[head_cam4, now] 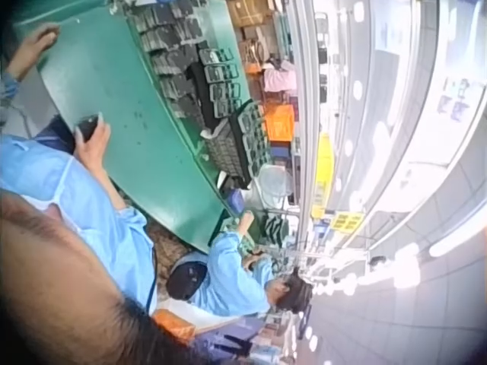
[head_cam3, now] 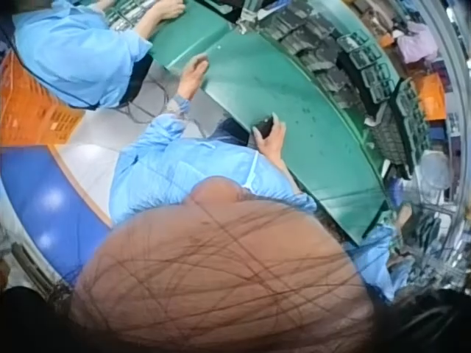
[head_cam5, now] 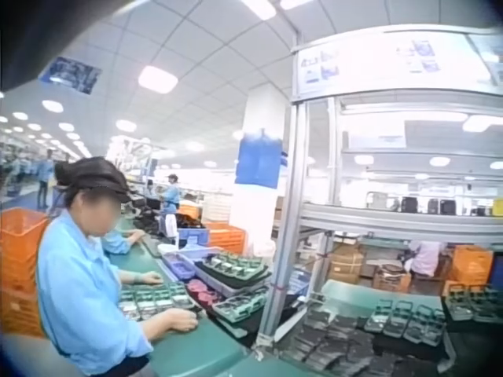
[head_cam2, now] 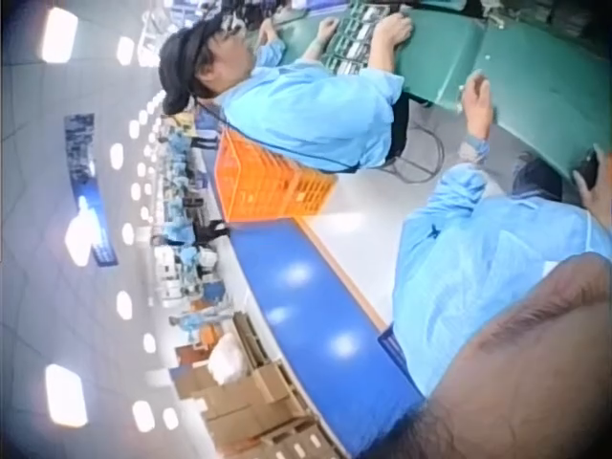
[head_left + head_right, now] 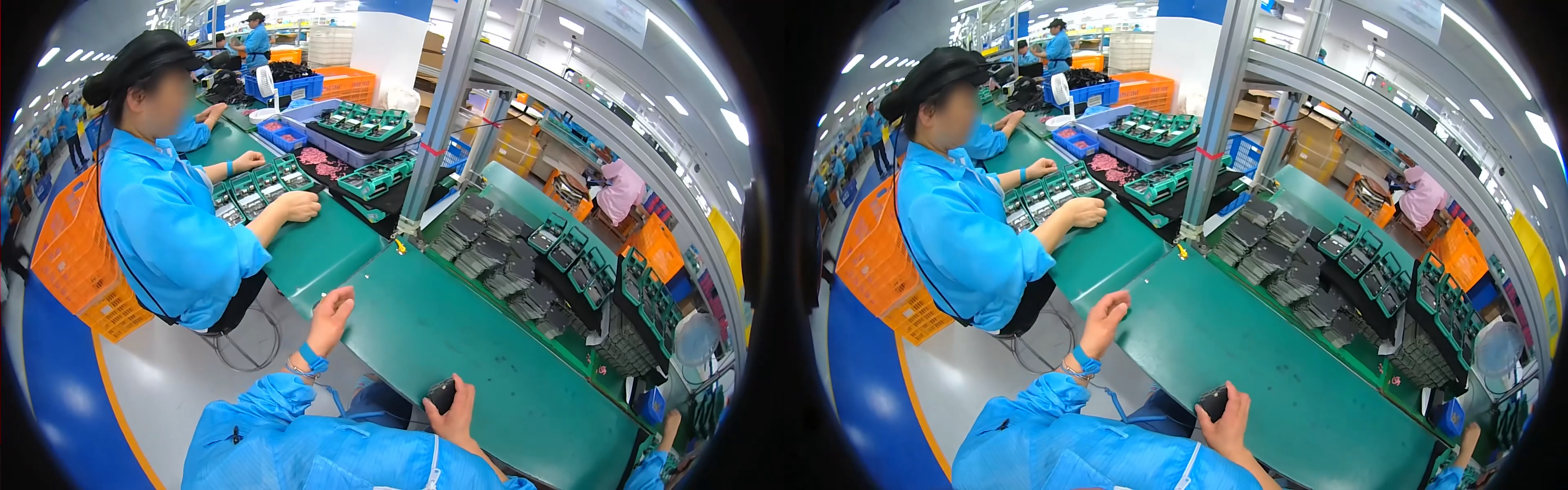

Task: The person assembles small electronic components into plastic housings by hand, placing them into an assembly tray.

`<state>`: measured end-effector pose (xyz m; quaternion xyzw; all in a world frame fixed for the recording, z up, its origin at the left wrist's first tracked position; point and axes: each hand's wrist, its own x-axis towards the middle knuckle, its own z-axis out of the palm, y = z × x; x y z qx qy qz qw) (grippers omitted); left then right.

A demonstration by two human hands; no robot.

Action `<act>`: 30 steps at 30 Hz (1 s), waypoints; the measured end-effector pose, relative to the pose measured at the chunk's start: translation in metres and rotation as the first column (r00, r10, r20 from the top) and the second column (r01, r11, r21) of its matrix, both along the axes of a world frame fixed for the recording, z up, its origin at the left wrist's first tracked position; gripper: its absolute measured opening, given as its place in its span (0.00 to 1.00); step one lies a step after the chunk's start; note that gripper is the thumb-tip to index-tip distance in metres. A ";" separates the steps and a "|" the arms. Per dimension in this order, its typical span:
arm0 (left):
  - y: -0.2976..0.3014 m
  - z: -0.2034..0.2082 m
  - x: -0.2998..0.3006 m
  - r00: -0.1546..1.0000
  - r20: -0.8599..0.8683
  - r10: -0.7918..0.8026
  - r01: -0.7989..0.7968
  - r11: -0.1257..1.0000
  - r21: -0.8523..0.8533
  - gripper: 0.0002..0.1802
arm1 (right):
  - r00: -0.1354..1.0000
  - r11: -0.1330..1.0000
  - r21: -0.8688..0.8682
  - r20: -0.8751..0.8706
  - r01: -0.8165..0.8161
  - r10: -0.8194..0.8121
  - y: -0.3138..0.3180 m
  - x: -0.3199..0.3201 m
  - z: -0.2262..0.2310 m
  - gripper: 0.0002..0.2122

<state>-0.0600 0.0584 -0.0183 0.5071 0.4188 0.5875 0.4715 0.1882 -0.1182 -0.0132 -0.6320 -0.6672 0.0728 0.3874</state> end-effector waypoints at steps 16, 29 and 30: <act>-0.055 0.040 0.013 0.978 -0.101 -0.184 0.182 0.983 -0.037 0.22 | 0.962 0.998 -0.056 -0.269 0.036 -0.050 -0.005 0.003 0.015 0.31; -0.053 0.038 -0.006 0.252 -0.740 0.624 0.279 0.685 0.673 0.26 | 0.923 0.994 -0.086 -0.373 0.067 -0.094 -0.038 0.021 0.016 0.30; -0.053 0.041 -0.001 0.251 -0.729 0.637 0.320 0.656 0.684 0.25 | 0.921 0.993 -0.091 -0.374 0.079 -0.108 -0.041 0.023 0.015 0.30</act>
